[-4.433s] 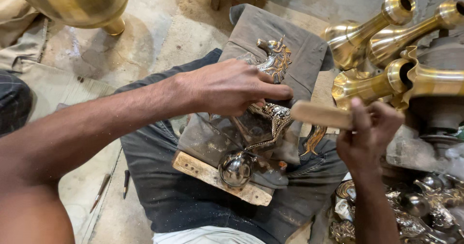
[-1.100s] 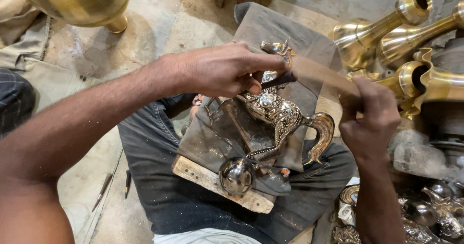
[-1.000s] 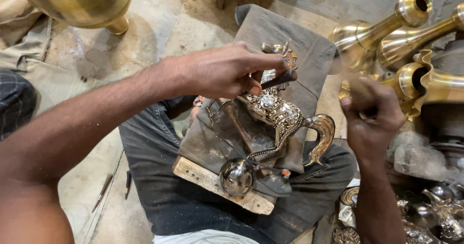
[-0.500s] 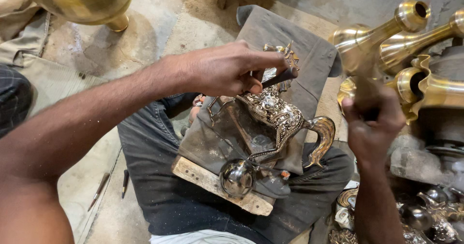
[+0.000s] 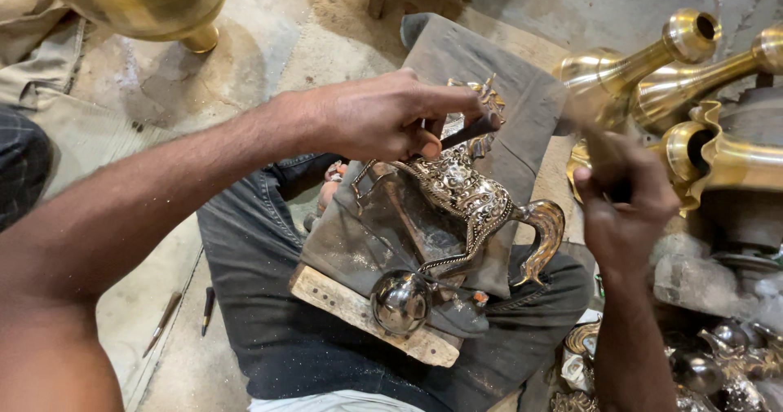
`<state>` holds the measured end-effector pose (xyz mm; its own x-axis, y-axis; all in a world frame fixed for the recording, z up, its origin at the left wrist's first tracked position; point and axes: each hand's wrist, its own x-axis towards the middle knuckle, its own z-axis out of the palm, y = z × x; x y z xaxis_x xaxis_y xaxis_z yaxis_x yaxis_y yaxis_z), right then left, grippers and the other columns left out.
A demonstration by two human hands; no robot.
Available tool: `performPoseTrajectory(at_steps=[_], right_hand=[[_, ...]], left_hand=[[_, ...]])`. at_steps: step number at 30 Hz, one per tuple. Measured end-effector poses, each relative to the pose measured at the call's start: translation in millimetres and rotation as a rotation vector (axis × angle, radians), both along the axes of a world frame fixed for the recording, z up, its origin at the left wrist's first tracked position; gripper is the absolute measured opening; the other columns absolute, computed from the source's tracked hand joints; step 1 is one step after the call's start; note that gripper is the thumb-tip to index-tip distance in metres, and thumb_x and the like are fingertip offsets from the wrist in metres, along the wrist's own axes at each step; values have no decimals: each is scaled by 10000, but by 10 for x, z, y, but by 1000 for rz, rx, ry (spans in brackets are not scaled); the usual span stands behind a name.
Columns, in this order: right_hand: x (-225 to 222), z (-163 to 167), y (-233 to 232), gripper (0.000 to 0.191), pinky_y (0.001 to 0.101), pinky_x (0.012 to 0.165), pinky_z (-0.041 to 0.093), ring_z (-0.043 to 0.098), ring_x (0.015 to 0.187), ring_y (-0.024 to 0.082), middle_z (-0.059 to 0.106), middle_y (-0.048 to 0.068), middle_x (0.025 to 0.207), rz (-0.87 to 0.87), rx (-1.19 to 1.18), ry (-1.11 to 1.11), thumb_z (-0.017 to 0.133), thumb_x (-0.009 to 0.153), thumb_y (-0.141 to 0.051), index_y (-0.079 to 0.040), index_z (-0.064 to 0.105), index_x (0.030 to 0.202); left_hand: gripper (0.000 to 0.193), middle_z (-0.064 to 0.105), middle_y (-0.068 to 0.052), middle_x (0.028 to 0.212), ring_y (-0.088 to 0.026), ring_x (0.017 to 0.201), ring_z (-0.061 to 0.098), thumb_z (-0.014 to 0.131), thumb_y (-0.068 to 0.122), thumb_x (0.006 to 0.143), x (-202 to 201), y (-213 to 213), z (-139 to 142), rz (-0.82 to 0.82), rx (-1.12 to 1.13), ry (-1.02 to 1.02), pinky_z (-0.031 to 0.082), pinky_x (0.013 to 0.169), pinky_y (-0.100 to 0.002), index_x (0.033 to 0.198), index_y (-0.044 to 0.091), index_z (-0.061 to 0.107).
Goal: The person sits on the floor with a brass horse figurine resting on a padded board across their lap. They hold a small dark tool against the figurine while rubbing it with a wooden block, then reposition the figurine and rub a flat stone over the padded board surface.
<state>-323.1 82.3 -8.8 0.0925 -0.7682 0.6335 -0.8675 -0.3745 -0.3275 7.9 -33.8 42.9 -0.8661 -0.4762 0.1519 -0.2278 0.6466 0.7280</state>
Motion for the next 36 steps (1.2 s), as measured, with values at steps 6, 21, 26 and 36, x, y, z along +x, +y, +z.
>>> performPoseTrajectory(at_steps=[6,21,26,36], right_hand=[[32,10,-11,474,363,795,565,654,892,267,672,153,991,-71,-104,204,860,845,47,-11,617,1248],[-59,-15,-92,489,372,953,617,720,1106,288,708,122,1230,-11,-101,315,851,1004,51,-92,600,1399],[-29,25,-96,494,302,879,576,678,967,186,673,72,1122,53,71,-297,848,987,-73,-49,522,1357],[65,150,-64,479,322,800,550,648,880,208,677,106,1040,9,-25,134,883,976,-48,-12,604,1363]], left_hand=[[499,696,-56,680,-140,611,670,727,107,921,12,-25,-17,2,7,16,474,561,-440,1381,141,538],[545,656,-51,648,-136,580,617,709,155,940,75,-25,-21,25,47,8,450,528,-418,1443,170,499],[503,670,4,669,-102,610,634,687,186,968,111,-26,-38,12,92,31,467,545,-400,1432,159,495],[510,685,-11,686,-105,608,649,673,243,958,132,-20,-24,65,113,-30,493,543,-402,1432,180,495]])
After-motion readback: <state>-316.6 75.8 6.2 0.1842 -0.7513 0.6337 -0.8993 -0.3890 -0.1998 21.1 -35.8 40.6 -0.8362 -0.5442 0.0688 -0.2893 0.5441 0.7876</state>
